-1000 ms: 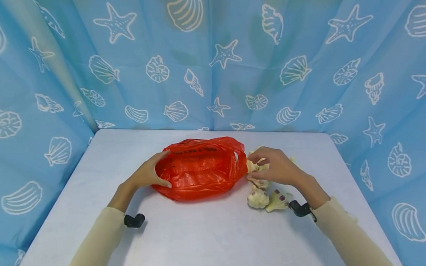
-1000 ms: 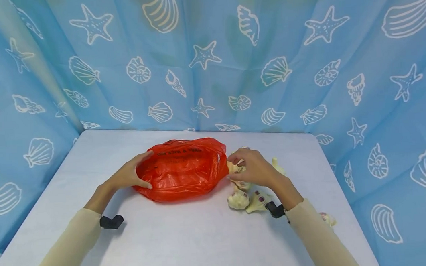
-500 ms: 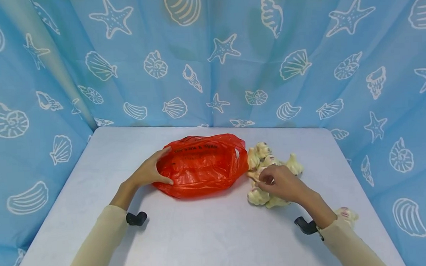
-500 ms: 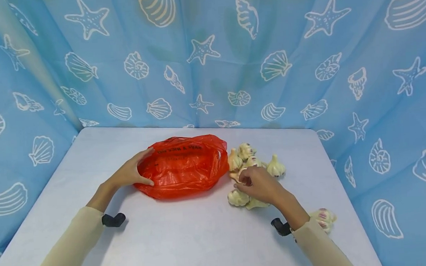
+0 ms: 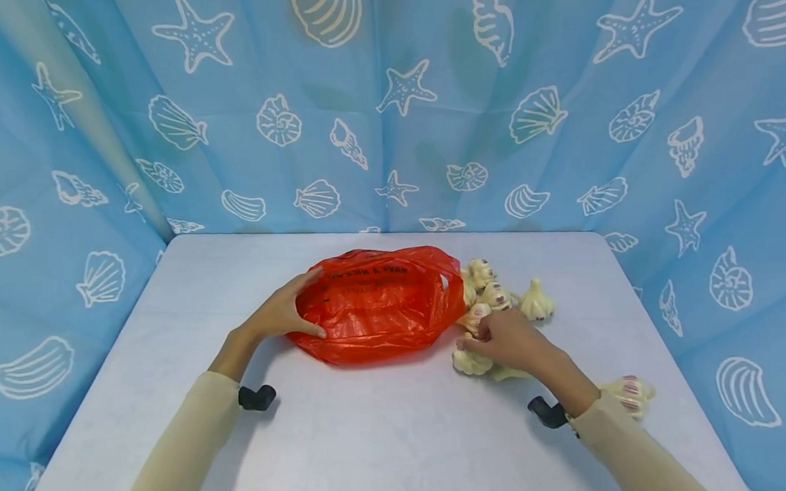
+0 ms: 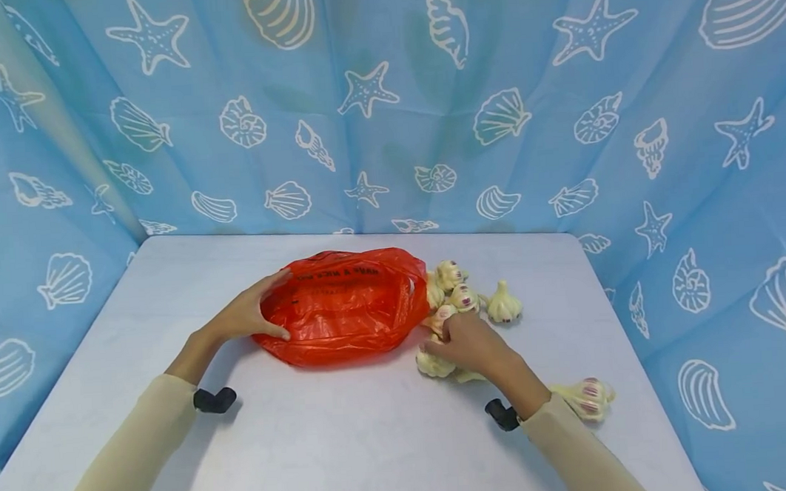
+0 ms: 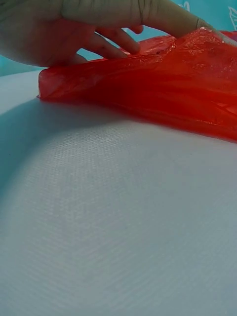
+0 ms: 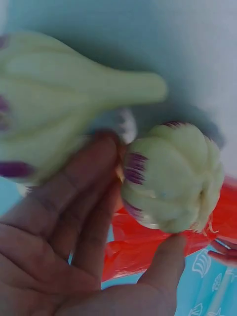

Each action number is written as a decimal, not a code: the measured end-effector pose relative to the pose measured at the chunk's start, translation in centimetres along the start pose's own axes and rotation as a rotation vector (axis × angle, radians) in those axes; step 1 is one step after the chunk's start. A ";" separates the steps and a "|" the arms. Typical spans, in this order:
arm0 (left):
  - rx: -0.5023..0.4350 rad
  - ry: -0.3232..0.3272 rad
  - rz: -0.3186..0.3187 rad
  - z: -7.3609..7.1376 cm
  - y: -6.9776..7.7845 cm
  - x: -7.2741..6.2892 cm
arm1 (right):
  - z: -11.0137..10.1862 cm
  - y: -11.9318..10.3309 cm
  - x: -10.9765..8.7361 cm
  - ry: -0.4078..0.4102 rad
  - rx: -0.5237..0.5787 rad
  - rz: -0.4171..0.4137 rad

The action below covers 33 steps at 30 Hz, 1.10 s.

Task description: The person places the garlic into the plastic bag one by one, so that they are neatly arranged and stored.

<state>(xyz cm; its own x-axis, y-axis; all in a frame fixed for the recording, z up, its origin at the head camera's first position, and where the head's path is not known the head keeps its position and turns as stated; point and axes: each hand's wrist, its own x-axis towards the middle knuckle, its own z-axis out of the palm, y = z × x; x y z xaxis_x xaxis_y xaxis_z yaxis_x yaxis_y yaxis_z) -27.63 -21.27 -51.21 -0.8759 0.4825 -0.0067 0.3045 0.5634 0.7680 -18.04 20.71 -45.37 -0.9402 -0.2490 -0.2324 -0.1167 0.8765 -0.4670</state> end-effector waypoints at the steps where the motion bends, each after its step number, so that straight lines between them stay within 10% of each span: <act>1: 0.001 -0.002 0.000 0.0 0.0 0.0 | 0.2 -0.1 0.0 -0.014 -0.002 0.025; 19: -0.032 0.016 0.001 -0.1 -0.2 -0.1 | 0.6 0.4 0.1 -0.137 0.090 -0.056; 33: -0.013 -0.003 -0.012 0.1 -0.1 -0.1 | 1.8 1.1 -0.5 0.080 0.151 -0.086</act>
<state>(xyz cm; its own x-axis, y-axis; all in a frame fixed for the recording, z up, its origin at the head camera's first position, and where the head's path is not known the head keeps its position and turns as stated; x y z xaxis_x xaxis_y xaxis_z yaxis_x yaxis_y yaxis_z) -27.54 -21.29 -51.31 -0.8783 0.4778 -0.0180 0.2890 0.5605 0.7761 -17.15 21.03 -47.26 -0.9518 -0.2820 -0.1204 -0.1544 0.7800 -0.6064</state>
